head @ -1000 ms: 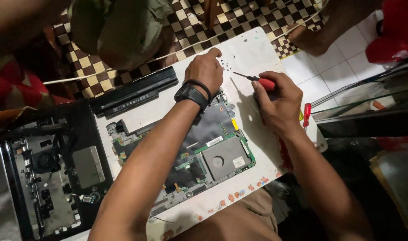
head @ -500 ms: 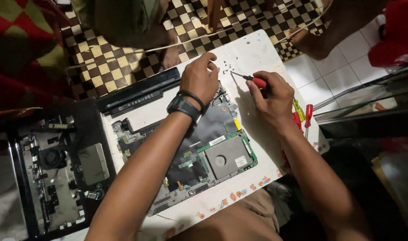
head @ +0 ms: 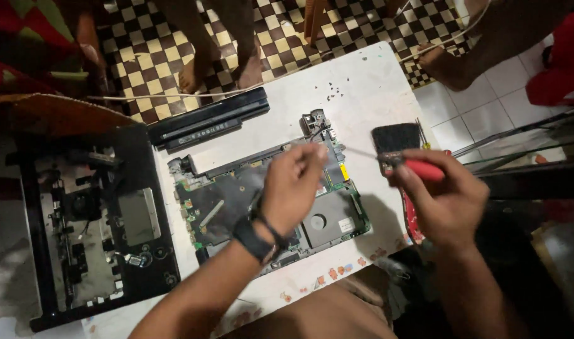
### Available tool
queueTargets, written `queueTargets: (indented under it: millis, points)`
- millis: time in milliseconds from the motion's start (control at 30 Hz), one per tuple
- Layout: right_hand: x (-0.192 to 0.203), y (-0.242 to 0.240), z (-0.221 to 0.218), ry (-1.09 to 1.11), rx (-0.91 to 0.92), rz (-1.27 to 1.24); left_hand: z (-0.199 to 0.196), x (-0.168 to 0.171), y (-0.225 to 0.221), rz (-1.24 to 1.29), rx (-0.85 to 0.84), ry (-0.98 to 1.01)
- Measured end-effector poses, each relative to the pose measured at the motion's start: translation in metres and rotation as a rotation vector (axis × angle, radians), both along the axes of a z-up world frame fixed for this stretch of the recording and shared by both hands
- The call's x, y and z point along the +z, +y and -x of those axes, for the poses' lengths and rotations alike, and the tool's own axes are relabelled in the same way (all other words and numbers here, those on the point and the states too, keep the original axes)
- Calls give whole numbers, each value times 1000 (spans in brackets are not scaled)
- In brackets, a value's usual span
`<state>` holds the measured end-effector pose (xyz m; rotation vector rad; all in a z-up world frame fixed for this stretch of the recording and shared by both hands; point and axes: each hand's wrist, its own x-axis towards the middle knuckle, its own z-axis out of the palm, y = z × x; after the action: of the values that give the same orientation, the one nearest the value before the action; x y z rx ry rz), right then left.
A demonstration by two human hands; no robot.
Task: Connecting internal ribbon cables and wires to a laptop motherboard and securing components with a screwdriver.
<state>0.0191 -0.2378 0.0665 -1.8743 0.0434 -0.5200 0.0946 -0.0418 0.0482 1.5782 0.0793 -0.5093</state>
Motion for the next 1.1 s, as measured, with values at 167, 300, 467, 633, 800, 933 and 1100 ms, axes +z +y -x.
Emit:
queueTargets:
  millis: [167,300,467,633,800,933,1100]
  points:
    - [7,8,36,31,-72,-21,44,-6,3,493,110,137]
    - [11,17,47,25,-50,-37,61,-1,5,721,216,273]
    - [10,21,51,26,-59,-6,69,-3,7,760,272,316]
    - [14,25,56,6,-46,11,74,-2,6,764,296,325]
    - [17,26,61,6,-59,50,78,0,7,745,300,308]
    - [15,20,65,-58,-28,175,82,-3,9,723,291,286]
    - [19,22,69,-85,-2,261,88,-7,12,632,267,222]
